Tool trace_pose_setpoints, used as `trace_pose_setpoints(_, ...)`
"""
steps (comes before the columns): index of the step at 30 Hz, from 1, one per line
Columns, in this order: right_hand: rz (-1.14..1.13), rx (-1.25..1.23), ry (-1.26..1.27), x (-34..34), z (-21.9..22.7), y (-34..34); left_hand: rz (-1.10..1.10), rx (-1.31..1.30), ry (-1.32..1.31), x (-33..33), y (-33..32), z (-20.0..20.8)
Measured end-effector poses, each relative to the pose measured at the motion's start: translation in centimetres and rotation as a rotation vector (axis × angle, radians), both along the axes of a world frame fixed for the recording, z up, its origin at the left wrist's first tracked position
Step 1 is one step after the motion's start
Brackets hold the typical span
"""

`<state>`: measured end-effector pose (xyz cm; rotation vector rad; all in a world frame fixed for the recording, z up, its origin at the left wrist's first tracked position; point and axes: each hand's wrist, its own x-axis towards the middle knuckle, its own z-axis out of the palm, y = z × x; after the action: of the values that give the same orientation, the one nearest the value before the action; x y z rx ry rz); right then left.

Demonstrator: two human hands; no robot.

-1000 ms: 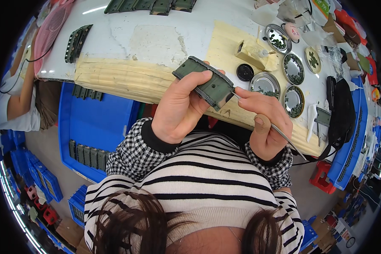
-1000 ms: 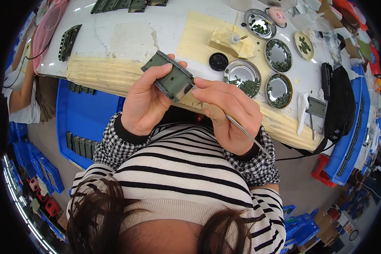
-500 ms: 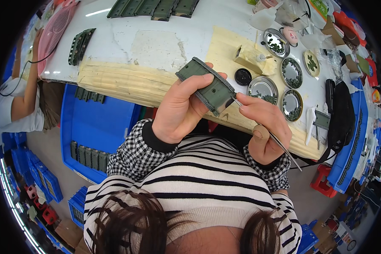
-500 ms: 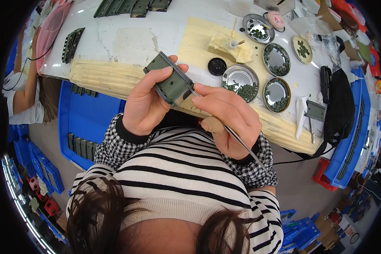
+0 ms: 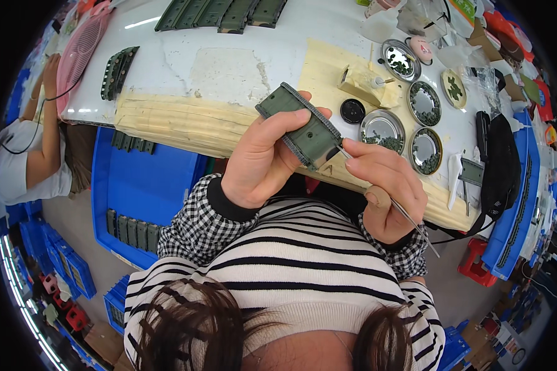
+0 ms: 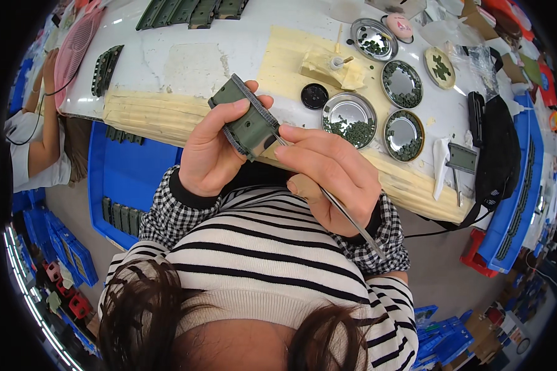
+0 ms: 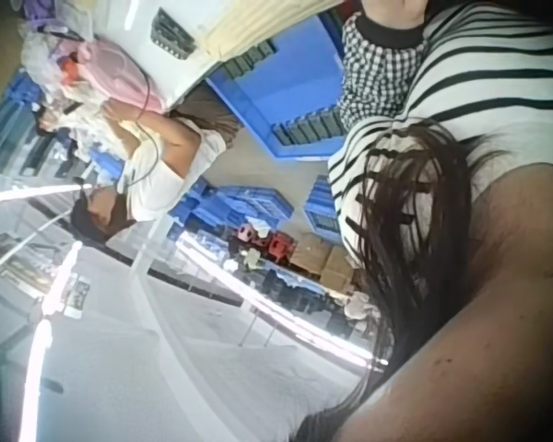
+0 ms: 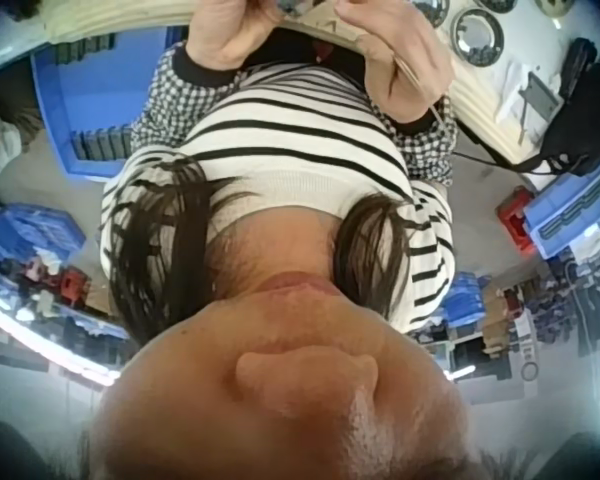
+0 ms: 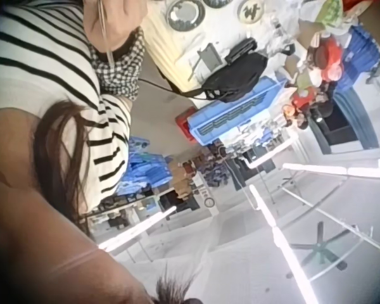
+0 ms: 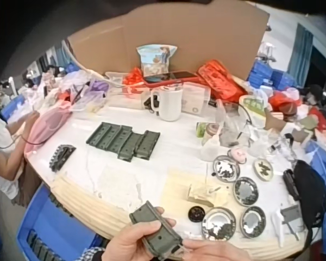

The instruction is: Assembling toy components by applying a substance to green plastic parts at a factory workstation.

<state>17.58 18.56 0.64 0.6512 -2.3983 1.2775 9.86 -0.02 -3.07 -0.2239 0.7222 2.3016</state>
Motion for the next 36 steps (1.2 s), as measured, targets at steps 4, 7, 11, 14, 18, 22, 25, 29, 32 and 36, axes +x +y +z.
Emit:
trace_pose_setpoints(4, -0.012, -0.043, 0.021, 0.1, -0.4, 0.0, -0.001, -0.033, 0.007, 0.0, 0.2, 0.6)
trace_pose_setpoints(7, -0.159, -0.217, 0.066, 0.6, -1.7, 1.4, -0.004, -0.062, 0.017, -0.3, 0.1, 0.6)
trace_pose_setpoints(11, -0.412, -0.235, -0.037, 0.5, -2.7, 3.6, 0.022, -0.164, 0.092, -0.2, -0.4, 0.3)
trace_pose_setpoints(14, -0.474, -0.066, -0.111, 0.5, -4.1, 4.9, 0.017, -0.189, 0.137, -0.3, -0.4, -0.1)
trace_pose_setpoints(18, -0.501, -0.046, -0.117, 0.2, -4.9, 4.7, 0.007, -0.222, 0.161, -0.1, 0.2, 0.0)
trace_pose_setpoints(22, -0.441, 0.039, -0.126, -0.1, -5.3, 5.1, 0.001, -0.295, 0.212, 0.3, 0.7, 0.7)
trace_pose_setpoints(25, -0.422, 0.085, -0.134, -0.1, -5.5, 5.3, 0.036, -0.344, 0.31, 0.7, 0.8, 0.8)
trace_pose_setpoints(29, -0.516, 0.017, -0.125, -0.3, -5.4, 4.6, 0.008, -0.35, 0.431, 0.9, 0.9, 0.9)
trace_pose_setpoints(32, -0.414, 0.094, -0.128, -0.2, -5.5, 5.1, -0.043, -0.35, 0.445, 0.9, 0.9, 0.5)
trace_pose_setpoints(36, -0.41, -0.024, -0.049, -0.3, -3.3, 3.8, -0.168, -0.325, 0.415, 0.9, 1.2, 0.2)
